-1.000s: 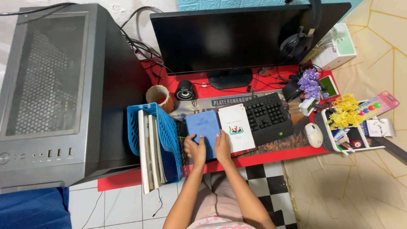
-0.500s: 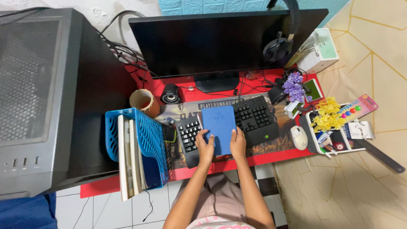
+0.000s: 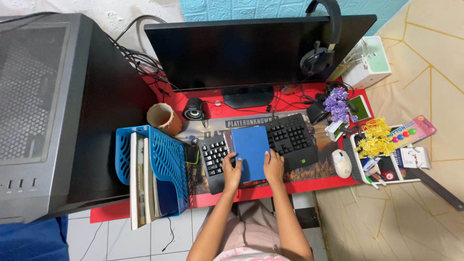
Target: The person organizes items on a desk by moving books, a blue basket, a pen holder, and phone boxes into a white plastic bin. They handle each item by hand, placing them into the bin and occasionally returning to the desk to retrieve more items.
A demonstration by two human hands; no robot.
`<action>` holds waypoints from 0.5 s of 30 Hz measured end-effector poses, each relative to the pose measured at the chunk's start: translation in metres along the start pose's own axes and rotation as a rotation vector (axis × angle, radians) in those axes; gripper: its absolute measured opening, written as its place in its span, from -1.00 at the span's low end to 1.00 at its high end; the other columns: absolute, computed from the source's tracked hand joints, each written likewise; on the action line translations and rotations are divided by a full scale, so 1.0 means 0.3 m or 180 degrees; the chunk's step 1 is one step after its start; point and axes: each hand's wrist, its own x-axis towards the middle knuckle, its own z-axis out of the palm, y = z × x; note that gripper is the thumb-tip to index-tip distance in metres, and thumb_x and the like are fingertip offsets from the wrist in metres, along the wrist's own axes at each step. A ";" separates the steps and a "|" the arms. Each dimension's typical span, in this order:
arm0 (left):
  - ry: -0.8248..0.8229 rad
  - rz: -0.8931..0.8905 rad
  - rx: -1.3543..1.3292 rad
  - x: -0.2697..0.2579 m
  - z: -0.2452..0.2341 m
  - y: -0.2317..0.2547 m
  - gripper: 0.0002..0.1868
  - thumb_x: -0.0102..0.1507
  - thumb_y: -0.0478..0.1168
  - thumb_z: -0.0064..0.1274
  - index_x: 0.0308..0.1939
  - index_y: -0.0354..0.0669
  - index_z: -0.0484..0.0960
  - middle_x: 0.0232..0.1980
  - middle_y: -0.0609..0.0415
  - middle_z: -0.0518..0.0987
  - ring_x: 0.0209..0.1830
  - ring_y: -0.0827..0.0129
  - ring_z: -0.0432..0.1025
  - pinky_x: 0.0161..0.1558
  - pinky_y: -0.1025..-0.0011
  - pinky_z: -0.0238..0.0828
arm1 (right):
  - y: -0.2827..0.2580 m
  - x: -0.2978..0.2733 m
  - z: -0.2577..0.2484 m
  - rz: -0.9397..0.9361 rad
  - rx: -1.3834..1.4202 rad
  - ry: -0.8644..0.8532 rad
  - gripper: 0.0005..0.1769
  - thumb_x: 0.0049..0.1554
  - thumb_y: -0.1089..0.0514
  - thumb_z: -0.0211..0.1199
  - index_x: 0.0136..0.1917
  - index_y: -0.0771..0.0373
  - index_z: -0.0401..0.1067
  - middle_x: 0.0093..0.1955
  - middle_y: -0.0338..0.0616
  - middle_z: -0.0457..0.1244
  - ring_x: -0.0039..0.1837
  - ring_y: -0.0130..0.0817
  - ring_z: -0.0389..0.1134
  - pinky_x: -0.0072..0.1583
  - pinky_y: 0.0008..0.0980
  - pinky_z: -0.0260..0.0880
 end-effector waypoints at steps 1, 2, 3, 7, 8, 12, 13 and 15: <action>0.0061 -0.0013 0.0201 0.001 -0.004 -0.014 -0.60 0.23 -0.16 0.16 0.12 -0.13 0.51 0.15 -0.07 0.49 0.17 0.11 0.39 0.28 0.22 0.26 | -0.005 -0.002 -0.007 -0.0007 -0.0010 -0.0022 -0.61 0.32 0.00 0.03 0.25 0.23 0.47 0.14 0.12 0.34 0.18 0.20 0.28 0.27 0.02 0.26; 0.0121 -0.0024 0.0398 -0.001 -0.007 -0.027 -0.58 0.22 -0.15 0.20 0.13 -0.14 0.52 0.13 -0.09 0.51 0.18 0.09 0.38 0.29 0.20 0.22 | -0.011 -0.005 -0.016 -0.0005 0.0013 0.0026 -0.61 0.28 -0.01 0.06 0.23 0.23 0.49 0.15 0.15 0.32 0.18 0.19 0.28 0.26 0.00 0.26; 0.0181 -0.0035 0.0596 -0.006 -0.009 -0.039 -0.55 0.20 -0.15 0.23 0.14 -0.14 0.52 0.12 -0.10 0.53 0.18 0.08 0.37 0.31 0.18 0.19 | -0.015 -0.013 -0.025 -0.0003 0.0037 0.0074 -0.60 0.24 -0.03 0.09 0.21 0.22 0.50 0.16 0.18 0.29 0.18 0.19 0.28 0.25 -0.02 0.26; 0.0285 -0.0282 0.0813 -0.031 0.001 -0.071 -0.34 0.11 -0.15 0.35 0.22 -0.24 0.42 0.20 -0.25 0.41 0.21 -0.05 0.27 0.25 0.13 0.16 | 0.004 -0.009 -0.026 0.0081 0.0036 0.0034 -0.51 0.19 -0.13 0.12 0.23 0.19 0.50 0.23 0.18 0.25 0.25 0.23 0.25 0.26 -0.01 0.25; 0.0219 -0.0391 0.0661 -0.031 0.005 -0.075 -0.31 0.11 -0.13 0.34 0.23 -0.27 0.40 0.20 -0.23 0.43 0.21 0.00 0.31 0.24 0.17 0.21 | 0.015 -0.006 -0.014 0.0286 0.0101 -0.0204 -0.48 0.22 -0.17 0.08 0.25 0.21 0.48 0.26 0.21 0.24 0.27 0.24 0.25 0.28 0.01 0.25; 0.0094 -0.0887 0.0303 -0.020 0.008 -0.068 -0.28 0.12 -0.09 0.28 0.25 -0.35 0.36 0.18 -0.17 0.51 0.12 0.09 0.46 0.18 0.27 0.36 | 0.052 0.006 0.018 0.0881 0.0195 -0.0891 -0.31 0.27 -0.35 -0.03 0.32 0.24 0.42 0.31 0.30 0.23 0.34 0.28 0.25 0.34 0.04 0.25; 0.0090 -0.0865 0.0194 -0.012 0.005 -0.068 -0.28 0.13 -0.09 0.28 0.25 -0.37 0.34 0.18 -0.18 0.51 0.13 0.11 0.45 0.18 0.28 0.36 | 0.053 0.008 0.016 0.0973 0.0176 -0.0997 -0.26 0.26 -0.40 -0.05 0.33 0.23 0.42 0.31 0.31 0.23 0.35 0.27 0.25 0.36 0.04 0.25; 0.0085 -0.0829 -0.0022 0.001 -0.001 -0.072 -0.27 0.14 -0.10 0.29 0.26 -0.41 0.32 0.19 -0.21 0.50 0.14 0.15 0.45 0.18 0.30 0.35 | 0.053 0.025 0.005 0.1224 0.0237 -0.1187 -0.19 0.19 -0.47 -0.07 0.36 0.19 0.40 0.33 0.30 0.23 0.38 0.25 0.24 0.37 0.04 0.22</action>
